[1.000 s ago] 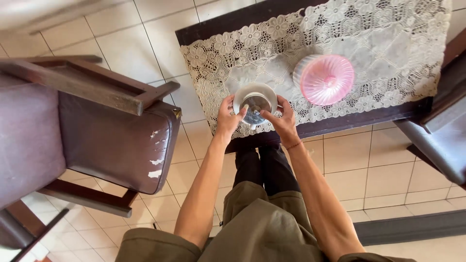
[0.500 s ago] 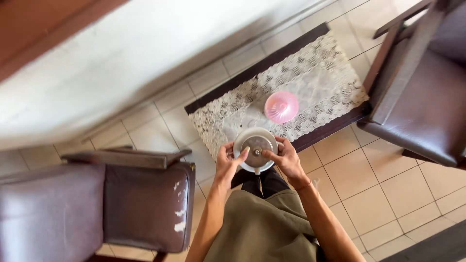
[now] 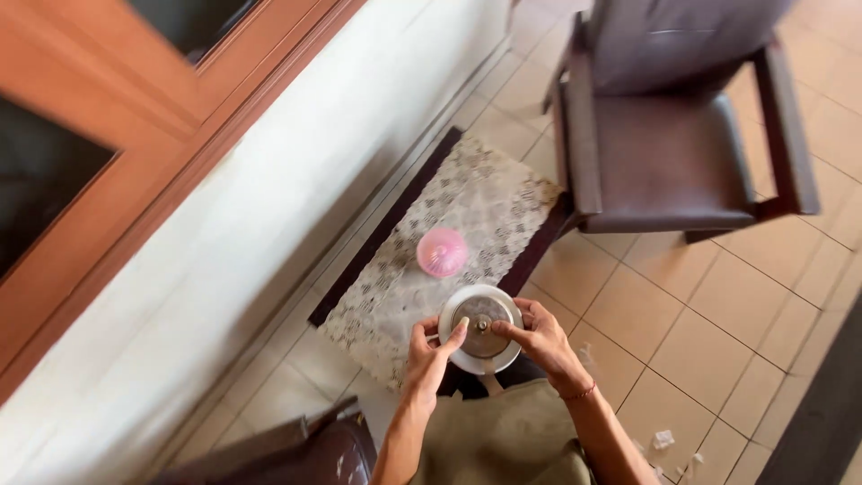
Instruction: Moving and arranging traditional tea pots and saucers between a table and a ledge on an outdoor balcony.
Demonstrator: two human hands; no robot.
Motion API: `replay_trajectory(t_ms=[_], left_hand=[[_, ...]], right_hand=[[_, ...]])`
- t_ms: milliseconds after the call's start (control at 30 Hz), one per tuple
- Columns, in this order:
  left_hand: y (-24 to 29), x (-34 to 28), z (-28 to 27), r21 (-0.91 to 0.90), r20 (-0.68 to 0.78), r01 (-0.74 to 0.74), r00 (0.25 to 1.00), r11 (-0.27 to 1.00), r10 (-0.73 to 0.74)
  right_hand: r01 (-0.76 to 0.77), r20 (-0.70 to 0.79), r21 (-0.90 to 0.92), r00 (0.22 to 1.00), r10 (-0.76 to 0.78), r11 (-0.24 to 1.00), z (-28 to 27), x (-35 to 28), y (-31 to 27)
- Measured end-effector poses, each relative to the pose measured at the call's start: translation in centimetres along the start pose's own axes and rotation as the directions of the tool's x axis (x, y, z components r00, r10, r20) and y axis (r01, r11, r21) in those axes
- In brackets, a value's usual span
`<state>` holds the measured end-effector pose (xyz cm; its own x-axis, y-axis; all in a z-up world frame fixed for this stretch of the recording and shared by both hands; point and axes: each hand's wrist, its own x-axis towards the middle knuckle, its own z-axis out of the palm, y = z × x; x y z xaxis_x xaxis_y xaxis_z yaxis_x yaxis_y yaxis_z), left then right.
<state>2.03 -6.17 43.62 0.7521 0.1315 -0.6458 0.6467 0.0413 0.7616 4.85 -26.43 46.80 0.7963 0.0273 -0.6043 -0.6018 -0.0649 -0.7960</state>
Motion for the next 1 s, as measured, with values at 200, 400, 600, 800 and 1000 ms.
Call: replay_trajectory(t_ms=[200, 400, 600, 800, 1000], left_hand=[[2.0, -0.3, 6.8, 0.044, 0.202, -0.051, 0.978, 0.998, 0.041], [3.3, -0.3, 15.5, 0.212, 0.35, -0.08, 0.937, 0.974, 0.001], [4.7, -0.3, 26.6, 0.254, 0.493, -0.174, 0.869, 0.951, 0.028], [4.0, -0.9, 38.5, 0.227, 0.622, -0.227, 0.782, 0.947, 0.038], [5.5, -3.5, 48.5, 0.221, 0.709, -0.287, 0.703, 0.932, 0.048]], right_hand=[[0.013, -0.194, 0.116, 0.981, 0.01, 0.993, -6.2, -3.4, 1.4], [0.001, -0.337, 0.257, 0.937, 0.089, 0.966, -13.7, -5.7, 2.4], [0.077, -0.462, 0.338, 0.882, 0.094, 0.938, -23.7, -6.9, 3.8], [0.142, -0.553, 0.365, 0.828, 0.092, 0.92, -33.8, -9.5, 4.6], [0.134, -0.646, 0.423, 0.738, 0.195, 0.896, -41.4, -11.5, 5.6]])
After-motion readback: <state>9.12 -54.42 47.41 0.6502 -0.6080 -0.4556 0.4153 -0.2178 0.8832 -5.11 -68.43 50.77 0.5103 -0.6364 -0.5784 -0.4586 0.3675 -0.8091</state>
